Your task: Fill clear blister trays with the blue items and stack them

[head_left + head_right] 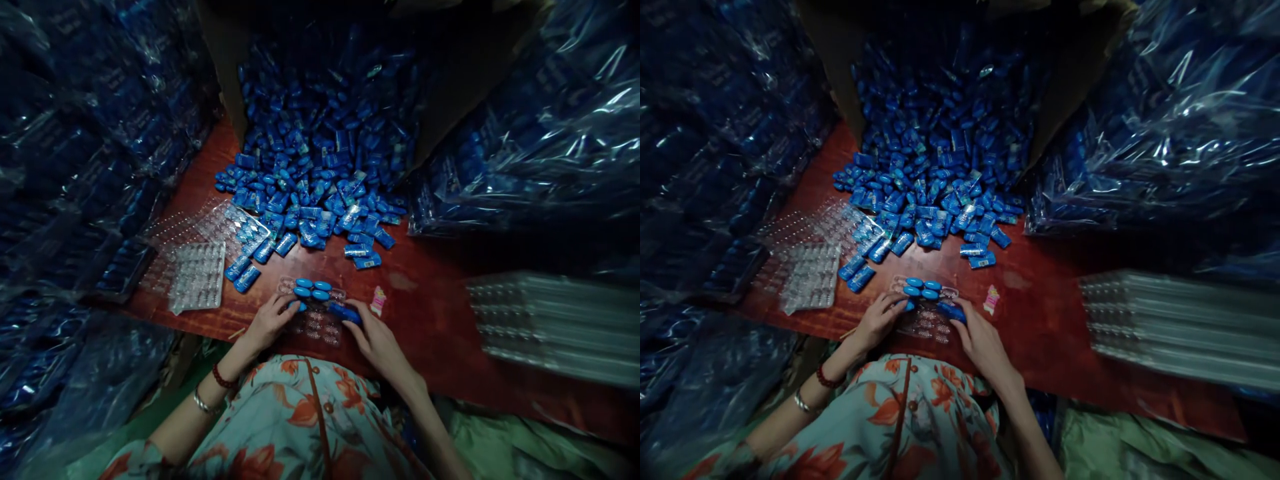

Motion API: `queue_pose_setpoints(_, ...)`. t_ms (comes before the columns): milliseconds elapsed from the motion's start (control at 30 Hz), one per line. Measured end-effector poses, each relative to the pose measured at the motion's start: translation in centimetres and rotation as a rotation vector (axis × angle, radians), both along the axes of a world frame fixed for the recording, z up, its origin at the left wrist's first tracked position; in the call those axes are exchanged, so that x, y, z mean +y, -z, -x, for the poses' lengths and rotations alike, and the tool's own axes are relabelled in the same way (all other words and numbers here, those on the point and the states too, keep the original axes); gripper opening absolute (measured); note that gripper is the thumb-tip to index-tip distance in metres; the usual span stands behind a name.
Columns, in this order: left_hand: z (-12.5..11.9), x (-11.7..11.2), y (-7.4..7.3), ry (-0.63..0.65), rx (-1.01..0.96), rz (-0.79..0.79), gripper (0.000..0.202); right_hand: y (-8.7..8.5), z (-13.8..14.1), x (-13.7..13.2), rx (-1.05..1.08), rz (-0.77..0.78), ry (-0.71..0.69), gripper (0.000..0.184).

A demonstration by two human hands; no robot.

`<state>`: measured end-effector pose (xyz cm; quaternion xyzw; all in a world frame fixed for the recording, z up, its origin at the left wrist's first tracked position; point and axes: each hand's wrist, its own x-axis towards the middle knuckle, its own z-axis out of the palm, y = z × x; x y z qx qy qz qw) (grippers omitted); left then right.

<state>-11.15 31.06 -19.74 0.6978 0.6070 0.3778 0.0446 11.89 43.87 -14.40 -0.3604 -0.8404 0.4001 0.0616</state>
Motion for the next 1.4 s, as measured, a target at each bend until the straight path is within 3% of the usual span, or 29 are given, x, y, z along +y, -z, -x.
queue_pose_setpoints(167, 0.5, -0.5, -0.7, 0.002, -0.017, -0.042, 0.034, 0.5, 2.4, -1.1, 0.068, -0.176, -0.014, 0.022)
queue_pose_setpoints(300, -0.3, -0.8, 0.1, -0.034, -0.083, -0.052, 0.030, 1.2, 3.0, -0.9, 0.128, -0.349, -0.072, 0.030)
queue_pose_setpoints(467, -1.3, -0.4, 0.5, -0.093, 0.056, 0.025, 0.023, 2.0, 2.7, -0.1, 0.016, -0.570, -0.256, 0.039)
queue_pose_setpoints(700, -1.0, 1.4, -2.3, 0.089, 0.246, 0.271, 0.029, -0.4, 5.1, -0.6, -0.212, -0.742, -0.484, 0.031)
queue_pose_setpoints(833, -0.9, 1.6, -3.1, 0.144, 0.409, 0.263, 0.031, -1.5, 7.0, -1.0, -0.372, -0.740, -0.496, 0.027)
queue_pose_setpoints(1000, -0.5, 0.1, -2.3, -0.089, 0.341, 0.161, 0.042, -1.8, 7.3, -0.9, -0.432, -0.653, -0.478, 0.030)
queue_pose_setpoints(1133, 1.9, -1.0, -1.3, -0.524, 0.066, 0.078, 0.037, -0.6, 6.2, -1.1, -0.363, -0.750, -0.397, 0.034)
queue_pose_setpoints(1233, 3.9, -1.7, -0.8, -0.815, 0.137, 0.239, 0.034, 0.3, 5.3, -1.8, -0.253, -0.831, -0.276, 0.025)
queue_pose_setpoints(1300, 4.3, -2.2, -0.3, -0.827, 0.229, 0.360, 0.034, 0.5, 4.5, -2.1, -0.176, -0.830, -0.178, 0.024)
queue_pose_setpoints(1400, 3.5, -2.6, 0.7, -0.733, 0.215, 0.363, 0.034, 0.5, 3.3, -1.0, -0.054, -0.747, -0.018, 0.025)
